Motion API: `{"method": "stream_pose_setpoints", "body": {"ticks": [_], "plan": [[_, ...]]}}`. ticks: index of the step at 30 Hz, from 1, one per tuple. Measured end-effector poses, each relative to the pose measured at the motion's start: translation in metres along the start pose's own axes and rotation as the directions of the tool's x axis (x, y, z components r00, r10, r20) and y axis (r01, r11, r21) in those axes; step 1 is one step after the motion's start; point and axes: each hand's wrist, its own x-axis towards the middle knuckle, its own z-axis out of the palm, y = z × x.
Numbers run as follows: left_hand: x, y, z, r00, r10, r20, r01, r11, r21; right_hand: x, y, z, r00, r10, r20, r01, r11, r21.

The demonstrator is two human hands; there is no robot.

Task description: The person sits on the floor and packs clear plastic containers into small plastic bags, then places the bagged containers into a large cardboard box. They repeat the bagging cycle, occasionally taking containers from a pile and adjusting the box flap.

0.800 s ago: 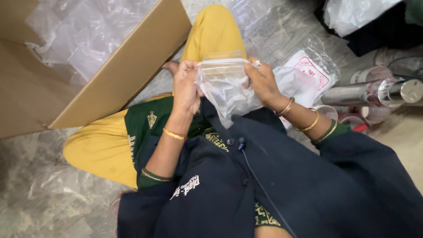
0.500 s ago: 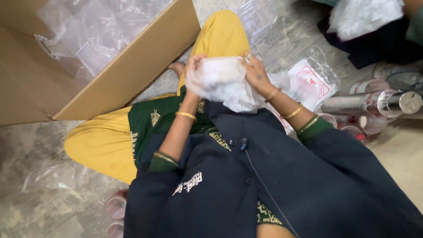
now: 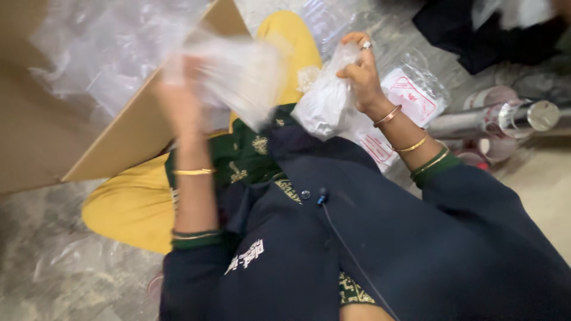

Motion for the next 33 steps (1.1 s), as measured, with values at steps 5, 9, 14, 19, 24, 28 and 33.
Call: {"method": "stream_pose_setpoints", "body": {"ticks": [5, 9, 14, 19, 24, 28, 33], "plan": [[0.090, -0.033, -0.053, 0.864, -0.005, -0.504, -0.151, 0.951, -0.269, 0.001, 0.008, -0.018, 0.974, 0.184, -0.134, -0.146, 0.956, 0.254], [0.120, -0.063, -0.059, 0.924, -0.204, -0.324, 0.101, 0.946, -0.309, -0.001, 0.012, -0.006, 0.962, 0.193, -0.191, -0.132, 0.947, 0.293], [0.100, -0.026, -0.029, 0.830, 0.313, -0.462, -0.286, 0.950, 0.129, -0.007, -0.009, 0.011, 0.992, 0.023, -0.121, 0.003, 0.977, 0.211], [-0.013, 0.060, 0.074, 0.947, 0.200, 0.253, -0.086, 0.912, -0.400, -0.012, -0.029, 0.036, 0.988, -0.125, -0.095, 0.134, 0.987, 0.091], [-0.051, 0.115, 0.112, 0.808, 0.442, 0.390, -0.454, 0.889, -0.069, -0.025, -0.036, 0.043, 0.992, -0.069, -0.102, 0.079, 0.992, 0.101], [-0.052, 0.129, 0.110, 0.840, 0.394, 0.372, -0.409, 0.912, -0.042, -0.029, -0.033, 0.048, 0.982, -0.184, -0.032, 0.185, 0.983, 0.014], [-0.057, 0.129, 0.110, 0.811, 0.519, 0.271, -0.506, 0.854, -0.120, -0.032, -0.040, 0.061, 0.982, -0.178, -0.068, 0.184, 0.979, 0.092]]}}
